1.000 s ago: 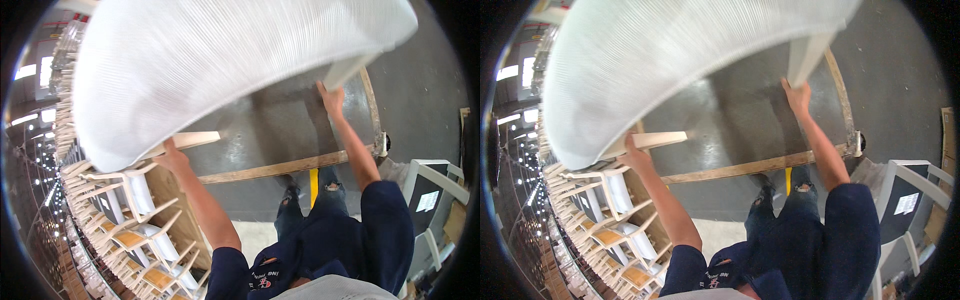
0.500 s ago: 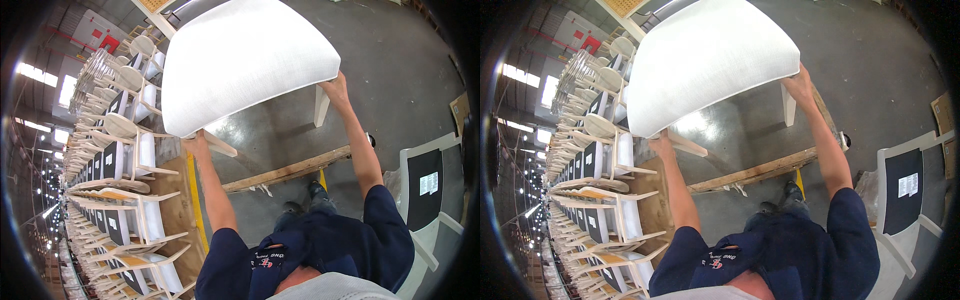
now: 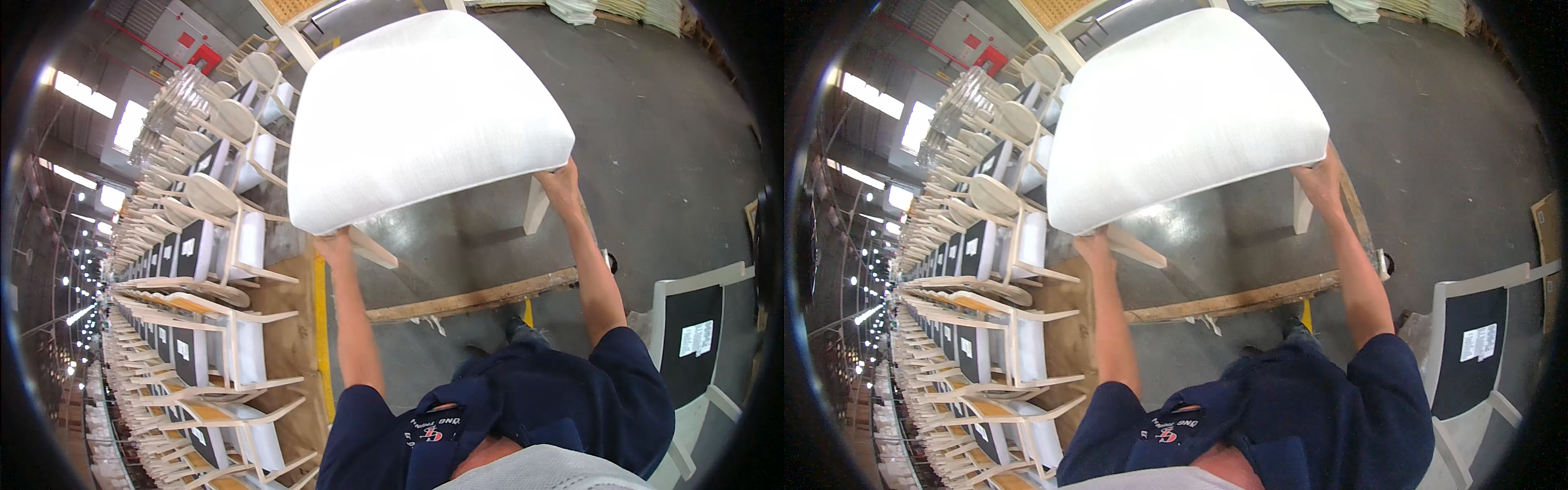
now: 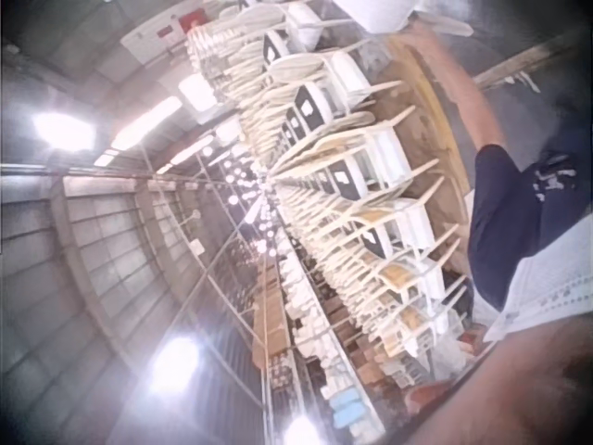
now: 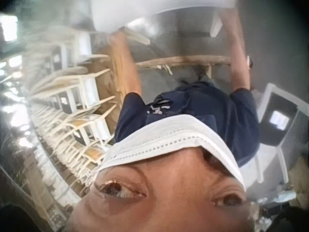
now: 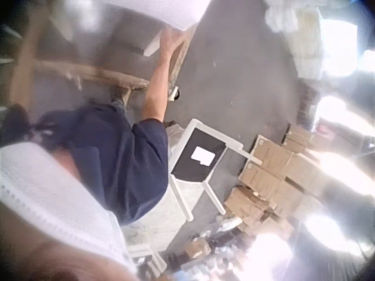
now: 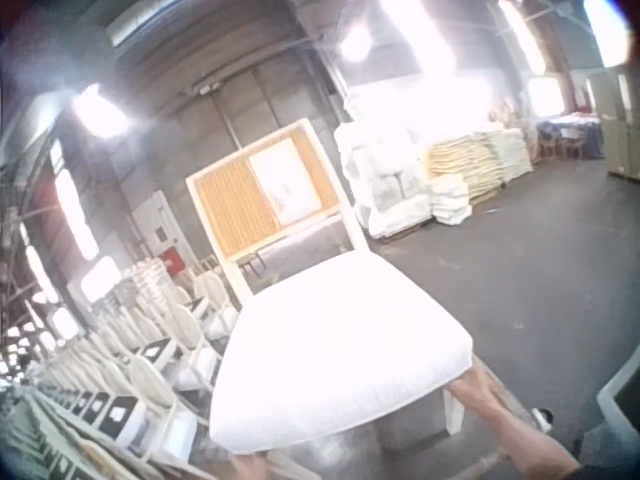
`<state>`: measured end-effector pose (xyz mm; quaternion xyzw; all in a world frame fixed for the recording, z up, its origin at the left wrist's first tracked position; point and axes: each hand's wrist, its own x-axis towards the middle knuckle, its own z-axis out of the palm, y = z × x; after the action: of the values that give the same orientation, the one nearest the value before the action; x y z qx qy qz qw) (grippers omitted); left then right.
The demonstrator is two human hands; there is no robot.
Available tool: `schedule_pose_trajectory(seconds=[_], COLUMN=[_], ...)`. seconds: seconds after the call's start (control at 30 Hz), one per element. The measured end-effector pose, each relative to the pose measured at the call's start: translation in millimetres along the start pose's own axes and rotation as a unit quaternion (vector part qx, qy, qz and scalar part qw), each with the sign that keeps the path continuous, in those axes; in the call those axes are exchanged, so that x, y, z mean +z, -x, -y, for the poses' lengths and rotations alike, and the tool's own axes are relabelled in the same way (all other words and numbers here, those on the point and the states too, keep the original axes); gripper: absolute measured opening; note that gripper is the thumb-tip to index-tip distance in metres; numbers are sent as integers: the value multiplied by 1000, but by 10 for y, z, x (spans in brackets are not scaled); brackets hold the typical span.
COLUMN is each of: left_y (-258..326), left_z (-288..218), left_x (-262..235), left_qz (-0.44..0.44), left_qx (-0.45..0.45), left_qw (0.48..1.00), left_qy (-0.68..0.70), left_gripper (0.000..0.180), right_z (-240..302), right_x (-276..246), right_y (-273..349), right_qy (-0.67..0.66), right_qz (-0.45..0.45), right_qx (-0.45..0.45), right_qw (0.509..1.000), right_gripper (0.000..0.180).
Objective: The person assembles white wooden chairs by attaching legs to the seat frame using a hammer and a small wooden block. The person repeatedly picks up chairs, positions them on a workbench, and hammers the legs into place before moving to the next chair.
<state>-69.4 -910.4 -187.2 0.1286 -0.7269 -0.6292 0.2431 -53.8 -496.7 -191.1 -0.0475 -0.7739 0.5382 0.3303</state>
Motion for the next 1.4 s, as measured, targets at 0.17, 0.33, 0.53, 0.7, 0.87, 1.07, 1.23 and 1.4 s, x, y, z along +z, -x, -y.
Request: schedule_pose_trajectory(seconds=[0.17,0.33,0.53,0.7,0.87,1.07,1.23,1.4], left_y=[853,368,-227,-101,-152,-78,-51,-83], left_z=[-323,312,303,206,229,95,174,107], left_x=[804,636,-616,-584,-345,-328,-288,-366], left_qz=[-186,-145,295,153,-12,37,-28,34], left_qx=[99,227,64,-8,56,42,53,18], left_qw=[976,960,938,987,998,998,998,999], left_qy=[-48,78,-168,44,18,4,-33,-15], left_gripper=[58,60,69,64,52,48,45,44], right_z=[-443,-62,-92,-356,-213,-297,-261,-305], right_x=[-524,-504,-624,-56,284,163,153,208], right_y=[-271,318,575,-215,-60,25,-8,72], right_qy=[-56,-90,54,9,12,65,95,71], right_qz=[13,58,265,32,15,1,42,2], right_qx=[94,104,39,26,29,43,101,68], right_qw=[994,989,962,999,999,997,989,995], right_gripper=[35,51,107,77,54,56,57,53])
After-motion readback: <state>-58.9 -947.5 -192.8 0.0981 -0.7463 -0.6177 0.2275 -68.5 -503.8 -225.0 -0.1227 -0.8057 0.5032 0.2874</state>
